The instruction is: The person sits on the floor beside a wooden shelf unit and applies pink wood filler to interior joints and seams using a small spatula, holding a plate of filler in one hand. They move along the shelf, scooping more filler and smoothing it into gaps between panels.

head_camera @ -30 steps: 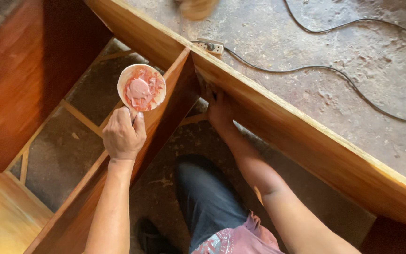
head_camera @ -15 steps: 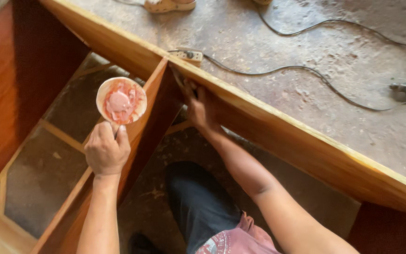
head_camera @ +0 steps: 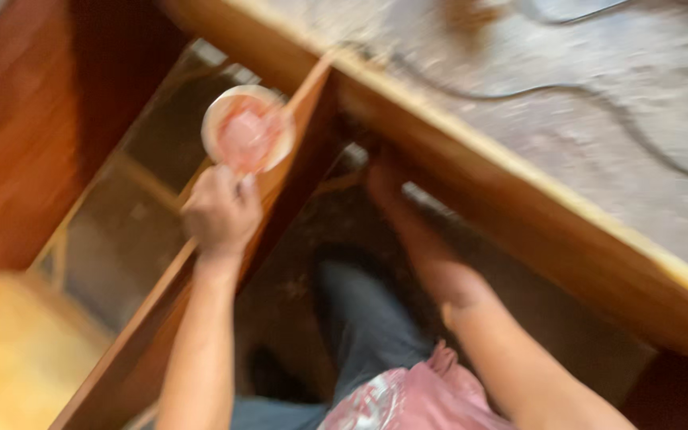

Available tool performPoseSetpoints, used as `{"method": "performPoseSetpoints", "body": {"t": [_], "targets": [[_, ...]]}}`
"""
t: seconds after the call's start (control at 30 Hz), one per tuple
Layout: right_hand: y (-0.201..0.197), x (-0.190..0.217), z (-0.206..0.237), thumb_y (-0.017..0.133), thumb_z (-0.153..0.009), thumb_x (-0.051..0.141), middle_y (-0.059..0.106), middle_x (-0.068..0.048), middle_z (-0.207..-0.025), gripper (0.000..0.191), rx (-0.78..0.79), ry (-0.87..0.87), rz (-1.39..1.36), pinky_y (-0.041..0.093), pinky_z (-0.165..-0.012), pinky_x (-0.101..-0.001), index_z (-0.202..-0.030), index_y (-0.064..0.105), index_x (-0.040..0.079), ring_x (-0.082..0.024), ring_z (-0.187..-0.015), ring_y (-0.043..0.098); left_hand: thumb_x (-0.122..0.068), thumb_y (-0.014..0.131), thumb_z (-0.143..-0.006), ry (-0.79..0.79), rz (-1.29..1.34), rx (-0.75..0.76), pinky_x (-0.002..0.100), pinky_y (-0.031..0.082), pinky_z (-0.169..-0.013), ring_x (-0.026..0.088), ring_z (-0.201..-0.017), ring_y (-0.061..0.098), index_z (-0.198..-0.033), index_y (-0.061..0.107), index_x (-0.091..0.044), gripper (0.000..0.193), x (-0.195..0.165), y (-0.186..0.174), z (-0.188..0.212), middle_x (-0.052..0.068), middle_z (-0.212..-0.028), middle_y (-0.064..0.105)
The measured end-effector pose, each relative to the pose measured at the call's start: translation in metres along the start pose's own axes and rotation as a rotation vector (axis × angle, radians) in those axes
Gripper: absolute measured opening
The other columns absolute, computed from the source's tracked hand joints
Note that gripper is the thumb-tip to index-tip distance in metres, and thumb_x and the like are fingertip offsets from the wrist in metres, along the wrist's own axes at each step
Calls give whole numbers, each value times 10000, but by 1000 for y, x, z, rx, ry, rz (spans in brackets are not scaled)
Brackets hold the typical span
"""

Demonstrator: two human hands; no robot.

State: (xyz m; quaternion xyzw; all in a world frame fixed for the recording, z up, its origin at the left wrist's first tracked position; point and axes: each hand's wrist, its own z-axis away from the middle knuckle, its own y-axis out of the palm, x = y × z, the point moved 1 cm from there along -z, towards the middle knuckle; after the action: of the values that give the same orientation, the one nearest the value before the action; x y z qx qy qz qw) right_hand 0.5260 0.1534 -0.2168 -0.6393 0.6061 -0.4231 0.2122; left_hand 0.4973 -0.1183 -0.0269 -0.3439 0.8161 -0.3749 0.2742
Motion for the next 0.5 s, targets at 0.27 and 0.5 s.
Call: {"method": "performPoseSetpoints", "body": {"t": [0.27, 0.5], "targets": [[35, -16, 25, 607, -892, 39, 611, -253, -1179, 482, 108, 27, -24, 509, -905, -543, -1372, 639, 72, -449, -1054, 614, -183, 698, -982, -20, 83, 24, 489, 493, -731, 377, -841, 628, -946, 513, -45, 233, 4, 5, 2, 147, -876, 580], [46, -18, 27, 561, -922, -50, 500, -361, -1315, 659, 91, 264, -275, 503, -886, -547, -1571, 525, 61, -536, -1083, 545, -182, 707, -976, 2, 61, 12, 485, 491, -726, 382, -845, 622, -991, 523, -21, 245, 6, 7, 3, 158, -894, 579]]}}
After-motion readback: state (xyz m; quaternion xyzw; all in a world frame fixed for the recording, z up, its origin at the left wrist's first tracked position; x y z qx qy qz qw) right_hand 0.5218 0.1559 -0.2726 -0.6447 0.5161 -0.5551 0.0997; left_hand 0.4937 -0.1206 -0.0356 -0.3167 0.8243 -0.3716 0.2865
